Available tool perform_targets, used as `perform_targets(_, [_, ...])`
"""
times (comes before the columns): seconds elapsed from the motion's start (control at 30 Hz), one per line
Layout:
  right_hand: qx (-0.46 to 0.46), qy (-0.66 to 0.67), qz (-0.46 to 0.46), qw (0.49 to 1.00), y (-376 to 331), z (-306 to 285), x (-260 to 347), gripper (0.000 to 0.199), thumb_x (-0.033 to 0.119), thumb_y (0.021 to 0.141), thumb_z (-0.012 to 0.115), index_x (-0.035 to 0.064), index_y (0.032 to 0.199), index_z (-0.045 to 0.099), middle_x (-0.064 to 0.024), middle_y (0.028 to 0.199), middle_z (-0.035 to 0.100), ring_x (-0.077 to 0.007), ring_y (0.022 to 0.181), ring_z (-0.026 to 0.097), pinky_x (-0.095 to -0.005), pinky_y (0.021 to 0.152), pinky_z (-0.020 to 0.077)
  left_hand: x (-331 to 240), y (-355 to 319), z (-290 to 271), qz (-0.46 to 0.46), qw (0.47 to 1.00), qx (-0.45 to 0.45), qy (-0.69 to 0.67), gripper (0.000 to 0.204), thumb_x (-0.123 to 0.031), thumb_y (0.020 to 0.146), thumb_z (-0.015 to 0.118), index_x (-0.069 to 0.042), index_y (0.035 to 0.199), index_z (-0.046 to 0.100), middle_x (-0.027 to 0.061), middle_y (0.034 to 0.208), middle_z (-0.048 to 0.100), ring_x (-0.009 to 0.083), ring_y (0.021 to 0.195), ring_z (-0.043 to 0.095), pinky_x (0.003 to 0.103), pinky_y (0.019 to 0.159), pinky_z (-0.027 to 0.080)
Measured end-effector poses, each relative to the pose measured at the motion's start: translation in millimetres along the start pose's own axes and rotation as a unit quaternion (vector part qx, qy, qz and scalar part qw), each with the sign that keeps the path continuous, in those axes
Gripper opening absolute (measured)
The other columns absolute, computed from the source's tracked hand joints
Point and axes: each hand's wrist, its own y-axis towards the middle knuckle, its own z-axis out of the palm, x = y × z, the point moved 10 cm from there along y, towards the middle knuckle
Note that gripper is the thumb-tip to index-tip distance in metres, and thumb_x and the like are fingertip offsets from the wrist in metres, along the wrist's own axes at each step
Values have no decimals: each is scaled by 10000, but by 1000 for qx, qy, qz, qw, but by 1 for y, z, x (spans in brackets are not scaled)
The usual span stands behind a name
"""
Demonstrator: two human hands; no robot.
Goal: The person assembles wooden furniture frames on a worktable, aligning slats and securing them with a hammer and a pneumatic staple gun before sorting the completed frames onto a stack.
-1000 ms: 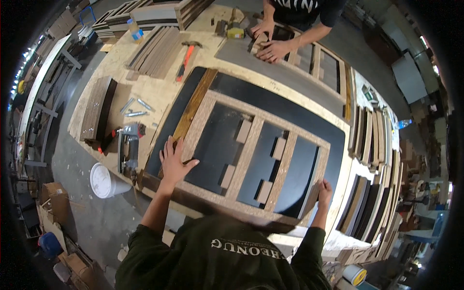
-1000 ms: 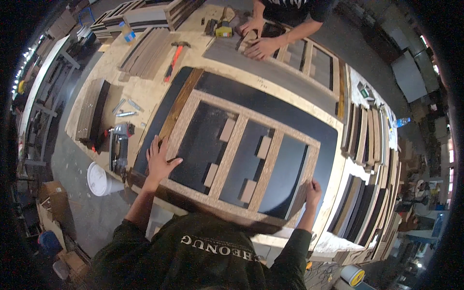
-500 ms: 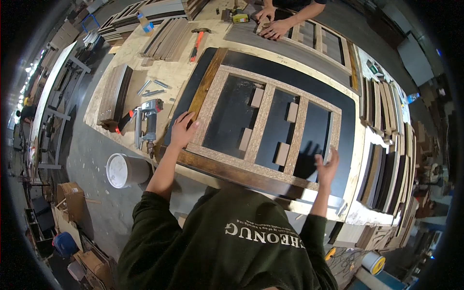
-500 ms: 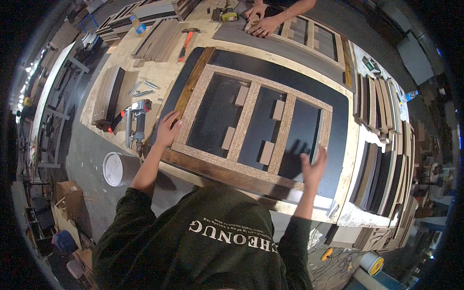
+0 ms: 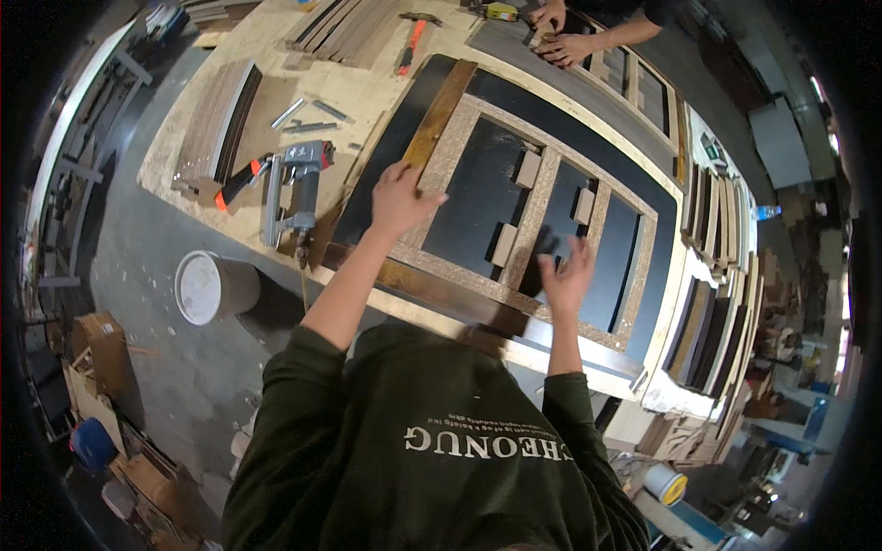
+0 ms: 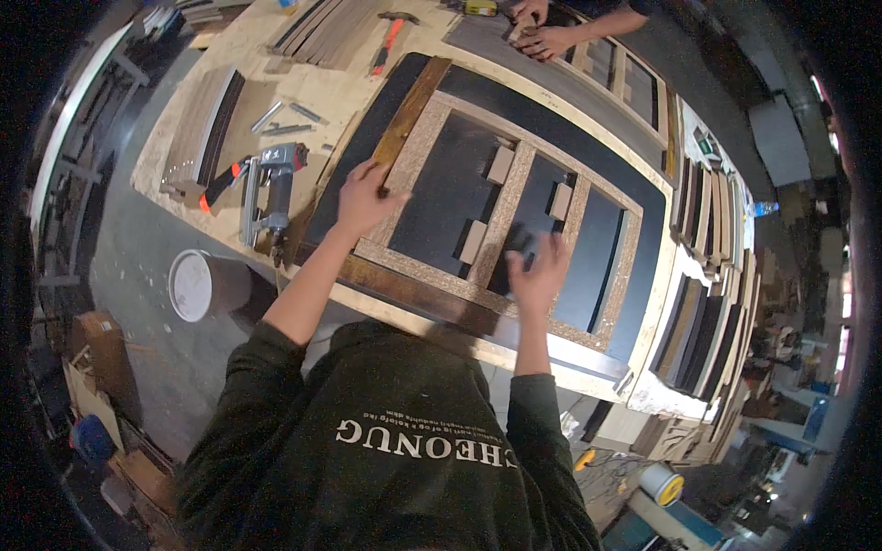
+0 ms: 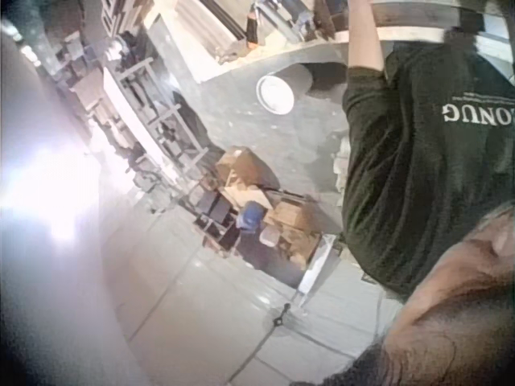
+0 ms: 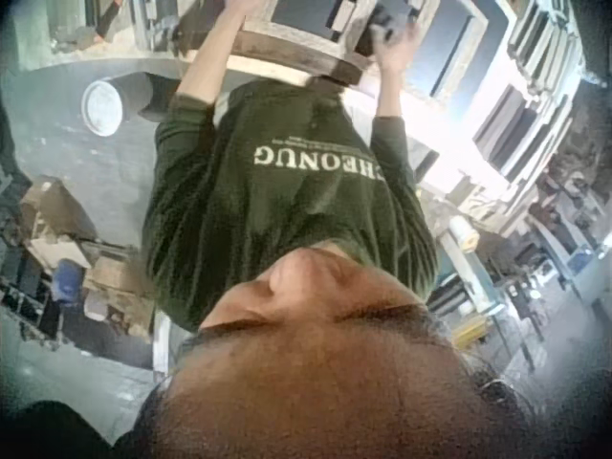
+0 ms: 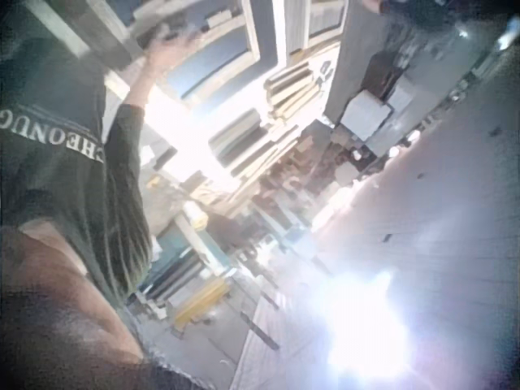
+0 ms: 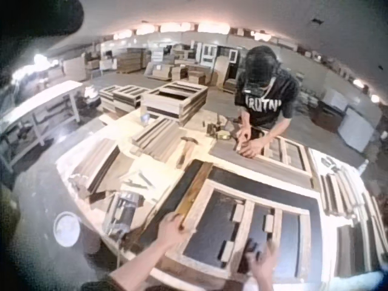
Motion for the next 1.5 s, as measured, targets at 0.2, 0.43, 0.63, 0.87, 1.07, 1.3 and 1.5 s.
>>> perform_targets(0.2, [85, -91, 259, 958, -18, -17, -121, 700, 430, 712, 724, 17, 1234, 509, -220, 1295, 455, -371, 1191, 441, -434, 977, 379, -14, 4, 30, 0, 987, 91, 132, 902, -491, 705, 699, -21, 1369, 311, 153, 1443, 252, 300, 1365, 197, 568, 1065, 217])
perform_targets(0.43, [64, -105, 265, 956, -35, -7, -98, 690, 399, 747, 708, -9, 1262, 496, -270, 1169, 516, -415, 1117, 482, -436, 942, 409, -7, 2, 26, 16, 994, 52, 94, 824, -420, 718, 690, -27, 1359, 353, 177, 1426, 284, 335, 1348, 225, 581, 1046, 237])
perform_targets(0.63, [10, -55, 262, 963, -48, -14, -112, 565, 337, 817, 644, 2, 1253, 515, -246, 1036, 532, -406, 966, 531, -431, 852, 427, -23, -7, 28, 39, 991, 30, 124, 768, -354, 676, 701, -20, 1306, 417, 133, 1379, 349, 327, 1328, 264, 583, 1038, 252])
perform_targets(0.87, [17, -66, 229, 971, -37, -18, -97, 455, 249, 801, 636, 12, 1182, 559, -214, 925, 613, -386, 914, 550, -439, 817, 454, -21, -1, 38, 32, 988, 64, 140, 785, -345, 707, 692, -17, 1339, 362, 127, 1400, 327, 322, 1326, 255, 568, 1034, 255])
perform_targets(1.07, [11, 11, 287, 958, -49, -60, -159, 518, 276, 753, 707, 2, 1168, 560, -226, 1106, 559, -374, 1047, 532, -424, 897, 434, -16, -6, 27, 34, 988, 51, 141, 778, -306, 705, 699, -50, 1354, 357, 119, 1409, 330, 323, 1324, 262, 529, 1042, 251])
perform_targets(1.3, [15, -198, 390, 899, -81, -142, -257, 531, 371, 724, 685, 5, 1101, 608, -192, 1113, 582, -341, 1008, 573, -405, 854, 463, -18, -2, 34, 69, 990, 33, 122, 756, -279, 695, 706, -29, 1333, 386, 111, 1406, 346, 313, 1316, 276, 511, 1045, 246])
perform_targets(1.5, [3, -81, 391, 917, -74, -133, -231, 415, 427, 702, 713, 51, 878, 689, -124, 756, 662, -288, 714, 630, -356, 667, 483, -18, 3, 36, 98, 986, 15, 134, 753, -278, 693, 714, -44, 1335, 396, 102, 1394, 374, 321, 1303, 299, 506, 1032, 273])
